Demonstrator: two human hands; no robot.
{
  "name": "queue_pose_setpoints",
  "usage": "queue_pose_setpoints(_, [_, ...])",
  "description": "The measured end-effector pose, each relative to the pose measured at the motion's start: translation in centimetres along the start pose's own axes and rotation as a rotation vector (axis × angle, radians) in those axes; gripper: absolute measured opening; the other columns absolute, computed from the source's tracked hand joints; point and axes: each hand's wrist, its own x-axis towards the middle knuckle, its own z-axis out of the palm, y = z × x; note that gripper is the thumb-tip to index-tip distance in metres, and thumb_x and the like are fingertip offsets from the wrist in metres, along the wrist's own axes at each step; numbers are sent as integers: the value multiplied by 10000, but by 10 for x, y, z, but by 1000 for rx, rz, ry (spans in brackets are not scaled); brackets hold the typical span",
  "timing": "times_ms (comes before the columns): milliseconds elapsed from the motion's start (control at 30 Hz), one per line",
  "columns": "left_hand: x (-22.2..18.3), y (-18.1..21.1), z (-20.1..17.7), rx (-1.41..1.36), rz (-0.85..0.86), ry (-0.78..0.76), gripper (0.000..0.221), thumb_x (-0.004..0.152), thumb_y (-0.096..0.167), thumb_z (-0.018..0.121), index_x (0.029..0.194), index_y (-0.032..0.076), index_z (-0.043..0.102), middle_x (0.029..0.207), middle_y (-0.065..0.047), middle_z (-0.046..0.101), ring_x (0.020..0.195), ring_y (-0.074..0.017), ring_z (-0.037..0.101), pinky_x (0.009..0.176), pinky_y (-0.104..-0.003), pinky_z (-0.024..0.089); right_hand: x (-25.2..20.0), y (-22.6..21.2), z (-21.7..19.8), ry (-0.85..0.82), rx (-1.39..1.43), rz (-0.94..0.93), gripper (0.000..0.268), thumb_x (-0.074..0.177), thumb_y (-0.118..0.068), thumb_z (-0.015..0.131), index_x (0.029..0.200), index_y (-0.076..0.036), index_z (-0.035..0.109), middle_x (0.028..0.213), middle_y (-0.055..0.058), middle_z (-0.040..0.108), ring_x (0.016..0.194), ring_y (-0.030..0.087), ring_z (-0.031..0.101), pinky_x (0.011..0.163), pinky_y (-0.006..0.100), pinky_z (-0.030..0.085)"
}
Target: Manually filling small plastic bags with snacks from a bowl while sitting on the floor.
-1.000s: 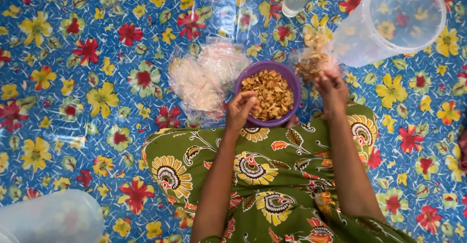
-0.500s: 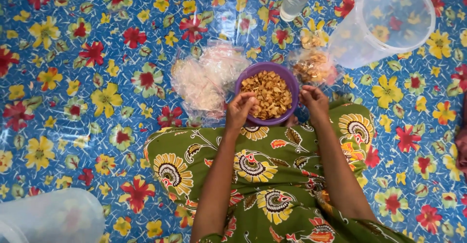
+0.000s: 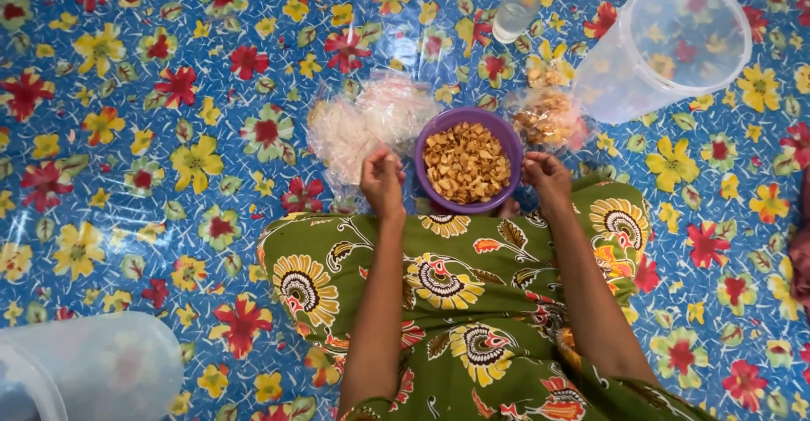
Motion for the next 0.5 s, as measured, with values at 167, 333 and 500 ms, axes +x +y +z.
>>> queue_pose_setpoints(167, [32,-5,-21,468,550,80,244,694,105,639,930,165,660,847,-26,600,773,-192,595,663,-289,479,0,6,-1,1,-15,-12,194,822,-86,643,1013,-50,636,838,73,631,688,112,628,612,223,555])
queue_pose_setpoints(333, [62,-26,-39,819,792,77,440,619,129,702,1047,181,612,1034,-19,535,917,-264,539,759,-391,464,2,4,0,-20,-37,-14,199,830,-98,648,1023,-55,633,847,74,634,687,106,623,604,220,553])
queue_pose_setpoints(500, [74,-50,-43,1114,664,76,715,492,201,797,1152,167,524,1125,-39,474,992,-317,496,688,-533,504,-1,0,1,-18,-63,-9,190,831,-107,645,1016,-66,639,853,64,641,672,88,605,592,206,541])
